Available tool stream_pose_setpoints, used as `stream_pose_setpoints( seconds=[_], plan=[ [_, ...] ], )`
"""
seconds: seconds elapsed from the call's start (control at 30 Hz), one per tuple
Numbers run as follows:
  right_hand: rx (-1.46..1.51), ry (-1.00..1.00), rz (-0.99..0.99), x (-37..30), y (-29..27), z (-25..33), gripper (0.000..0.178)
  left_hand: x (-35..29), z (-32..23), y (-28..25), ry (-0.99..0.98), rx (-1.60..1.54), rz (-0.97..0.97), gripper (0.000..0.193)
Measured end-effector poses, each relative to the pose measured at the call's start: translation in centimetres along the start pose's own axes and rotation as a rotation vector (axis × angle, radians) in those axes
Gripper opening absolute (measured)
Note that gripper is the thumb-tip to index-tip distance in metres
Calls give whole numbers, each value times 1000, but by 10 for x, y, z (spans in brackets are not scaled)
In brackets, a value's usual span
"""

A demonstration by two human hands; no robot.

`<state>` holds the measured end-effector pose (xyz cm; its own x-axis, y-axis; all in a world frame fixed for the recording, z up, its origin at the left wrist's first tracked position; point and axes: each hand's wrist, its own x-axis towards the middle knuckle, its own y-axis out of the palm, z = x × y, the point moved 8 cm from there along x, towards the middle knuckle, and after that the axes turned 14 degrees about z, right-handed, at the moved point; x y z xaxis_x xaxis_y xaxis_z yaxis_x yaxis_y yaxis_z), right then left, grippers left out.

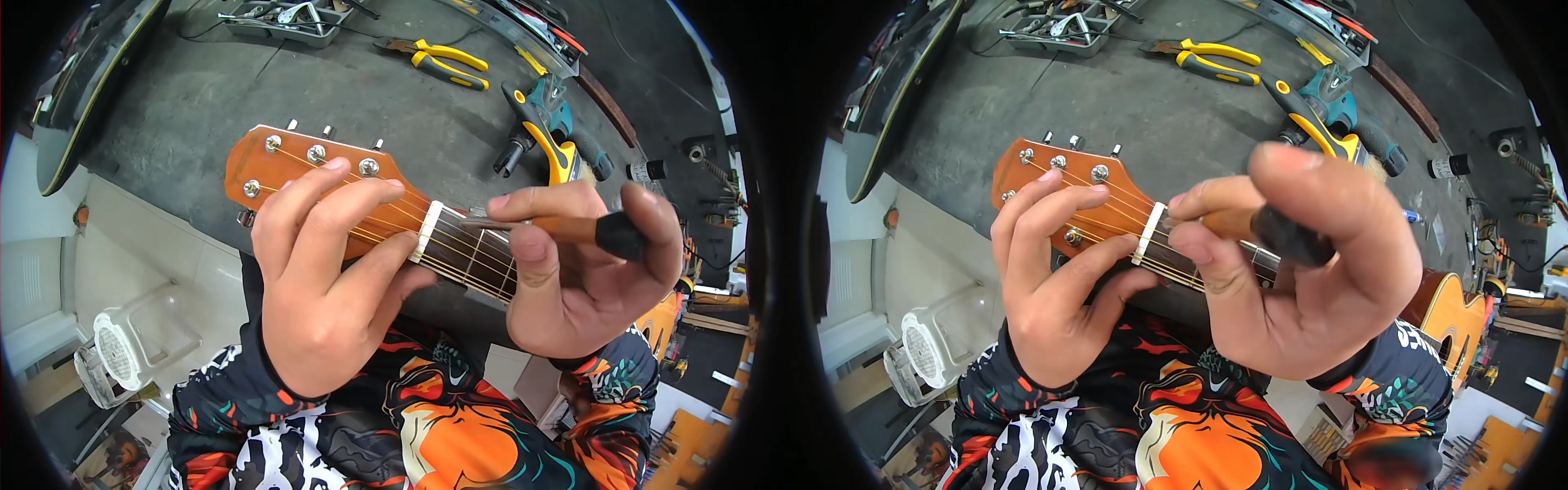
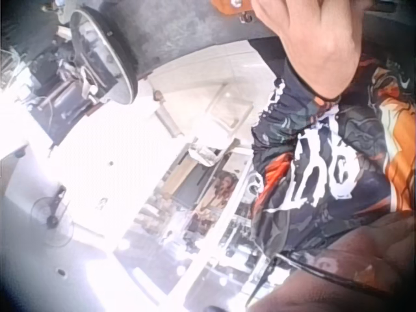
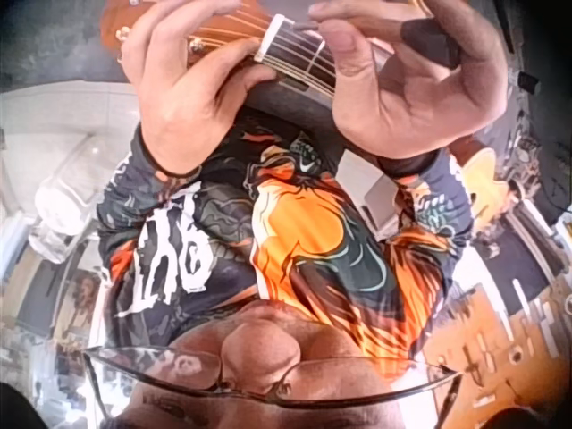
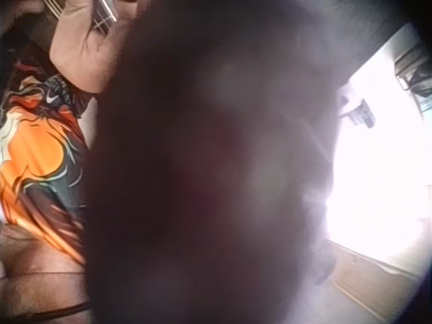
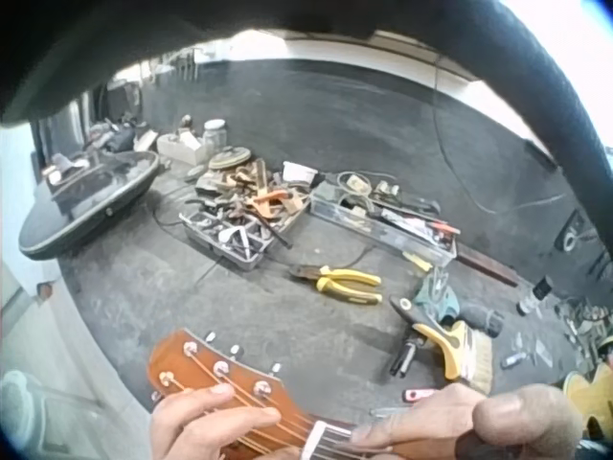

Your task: The person adjusts the tuning pegs on the headstock of an acoustic guitar and repeatedly presses the strings against the fretboard to check tension and alignment. The person also uses a small tool to work on the nut area near the headstock.

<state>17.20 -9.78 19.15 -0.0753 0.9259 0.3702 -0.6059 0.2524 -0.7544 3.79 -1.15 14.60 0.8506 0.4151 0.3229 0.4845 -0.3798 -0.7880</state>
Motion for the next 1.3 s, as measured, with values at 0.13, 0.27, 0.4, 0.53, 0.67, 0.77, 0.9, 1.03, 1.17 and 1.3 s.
stream_pose_setpoints(
  seconds=[0.13,0.27,0.4,0.53,0.67,0.77,0.9,1.03,1.17,1.3],
  plan=[
    [164,158,-101,-3,-5,-9,67,2,0,2,-84,-83,12,31],
    [247,173,-162,-2,-9,-13,66,-6,3,2,-83,-276,-80,46],
    [278,238,-263,-3,-8,-22,63,-3,3,-11,30,-100,-100,62],
    [367,323,-342,-7,-14,-38,55,0,-5,-4,117,69,14,58],
    [358,385,-402,-4,-18,-39,53,6,-8,-1,173,204,134,43],
    [326,406,-452,1,-26,-35,52,8,1,-11,190,213,133,43],
    [193,463,-363,7,-37,-59,55,-10,21,-37,106,260,-84,55],
    [-211,476,92,-7,-56,-98,66,-23,33,-24,74,174,-57,61],
    [-338,361,508,11,-24,-123,42,-26,6,6,160,171,56,65],
    [-519,292,796,37,32,-137,16,-21,3,13,130,204,79,56]
  ],
)
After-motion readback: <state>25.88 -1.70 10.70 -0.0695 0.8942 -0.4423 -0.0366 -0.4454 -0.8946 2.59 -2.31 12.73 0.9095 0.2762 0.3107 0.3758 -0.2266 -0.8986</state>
